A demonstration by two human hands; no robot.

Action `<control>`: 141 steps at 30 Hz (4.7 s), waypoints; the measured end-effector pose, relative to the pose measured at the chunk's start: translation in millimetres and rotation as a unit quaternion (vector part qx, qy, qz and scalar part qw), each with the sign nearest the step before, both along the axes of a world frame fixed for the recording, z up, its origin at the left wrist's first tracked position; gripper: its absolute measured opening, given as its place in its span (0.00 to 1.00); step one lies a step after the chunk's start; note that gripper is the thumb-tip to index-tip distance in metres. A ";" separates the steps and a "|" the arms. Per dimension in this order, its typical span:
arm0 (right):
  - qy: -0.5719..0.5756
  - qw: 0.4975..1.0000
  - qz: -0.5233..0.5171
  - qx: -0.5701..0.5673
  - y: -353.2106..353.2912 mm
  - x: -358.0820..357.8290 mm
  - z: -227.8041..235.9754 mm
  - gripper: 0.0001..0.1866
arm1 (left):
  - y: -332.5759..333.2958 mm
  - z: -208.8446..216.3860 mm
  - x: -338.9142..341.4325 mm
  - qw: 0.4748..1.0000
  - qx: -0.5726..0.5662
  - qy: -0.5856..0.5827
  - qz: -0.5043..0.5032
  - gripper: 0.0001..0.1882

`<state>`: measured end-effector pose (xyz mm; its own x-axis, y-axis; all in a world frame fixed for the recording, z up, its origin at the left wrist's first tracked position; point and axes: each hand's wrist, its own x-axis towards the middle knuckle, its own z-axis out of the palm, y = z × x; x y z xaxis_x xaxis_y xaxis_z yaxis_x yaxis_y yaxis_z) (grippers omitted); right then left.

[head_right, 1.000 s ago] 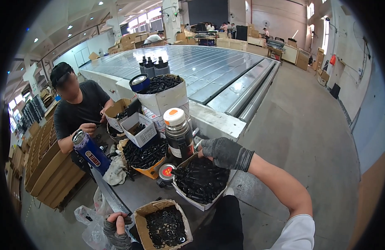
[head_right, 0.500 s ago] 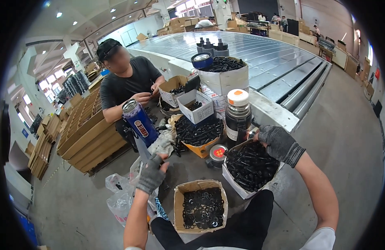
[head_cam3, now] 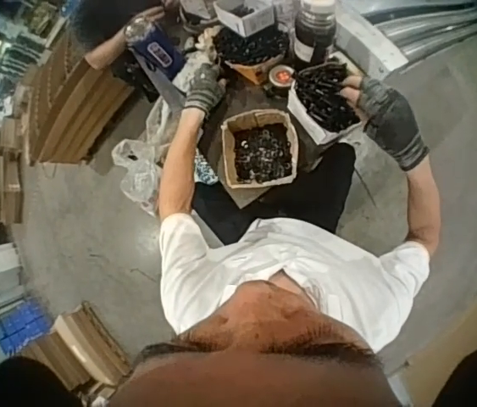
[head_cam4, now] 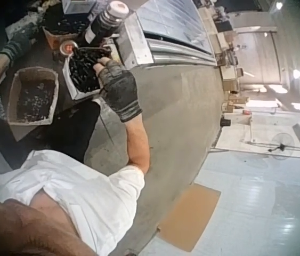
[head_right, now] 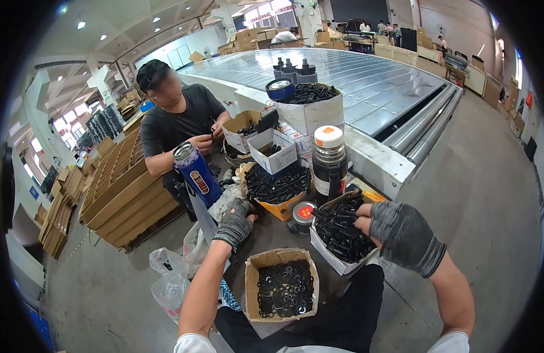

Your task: The recorder sorts and inspects small black industrial components into different containers at a factory workbench.

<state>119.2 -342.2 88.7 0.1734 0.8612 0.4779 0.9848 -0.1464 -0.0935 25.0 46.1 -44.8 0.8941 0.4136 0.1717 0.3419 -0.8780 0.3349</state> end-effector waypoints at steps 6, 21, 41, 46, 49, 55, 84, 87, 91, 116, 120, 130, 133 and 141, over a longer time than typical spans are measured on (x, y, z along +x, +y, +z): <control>-0.011 0.999 0.029 -0.045 -11.9 -31.6 2.8 0.20 | -1.4 -0.7 -9.1 0.999 -0.036 -0.005 -0.038 0.15; 0.048 0.978 0.171 -0.113 43.8 -64.4 -32.7 0.20 | -31.4 22.6 -87.4 0.761 -0.550 -0.340 -0.058 0.16; 0.028 0.947 0.076 -0.311 137.1 -80.8 -76.4 0.13 | -81.3 -11.0 -133.8 0.949 -0.142 -0.260 -0.112 0.10; 0.064 0.964 0.150 -0.209 131.1 -74.2 -82.6 0.16 | -86.4 -5.3 -133.9 0.911 -0.320 -0.256 -0.033 0.09; 0.134 0.918 0.236 -0.288 131.0 -79.5 -68.4 0.15 | -94.2 -8.3 -133.3 0.896 -0.330 -0.298 -0.010 0.08; 0.092 0.914 0.208 -0.335 139.1 -91.0 -90.8 0.14 | -102.9 -15.3 -124.6 0.900 -0.320 -0.296 0.000 0.07; 0.253 0.892 0.204 -0.315 130.8 -63.8 -76.8 0.07 | -80.0 -3.8 -149.8 0.991 -0.048 -0.106 -0.068 0.12; 0.264 0.888 0.190 -0.325 131.4 -64.3 -74.9 0.07 | -78.8 1.2 -145.7 0.994 -0.037 -0.061 -0.081 0.13; 0.294 0.885 0.201 -0.300 130.4 -62.3 -78.3 0.08 | -76.5 -5.2 -143.5 0.990 -0.048 -0.111 -0.066 0.13; 0.603 0.796 0.050 -0.025 108.0 -89.6 -39.1 0.16 | -134.1 47.6 -160.7 0.766 -0.545 -0.342 -0.005 0.12; 0.636 0.771 0.036 0.004 103.7 -96.0 -39.7 0.15 | -147.7 55.9 -164.5 0.772 -0.524 -0.360 -0.007 0.12; 0.446 0.877 0.061 0.166 107.5 -107.2 -52.0 0.06 | -165.0 48.6 -154.5 0.848 -0.361 -0.387 0.019 0.09; 0.369 0.904 0.080 0.201 109.0 -107.3 -54.6 0.06 | -164.8 45.8 -151.6 0.839 -0.371 -0.398 0.026 0.08; 0.036 0.983 0.154 0.088 103.7 -105.1 -43.6 0.10 | -163.1 49.6 -151.9 0.797 -0.471 -0.377 0.035 0.10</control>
<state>14.1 -238.5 45.1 -0.0439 0.7829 0.6207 0.9699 0.1822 -0.1613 -126.9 -117.0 4.8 0.6516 0.7217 0.2335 -0.2313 -0.1040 0.9673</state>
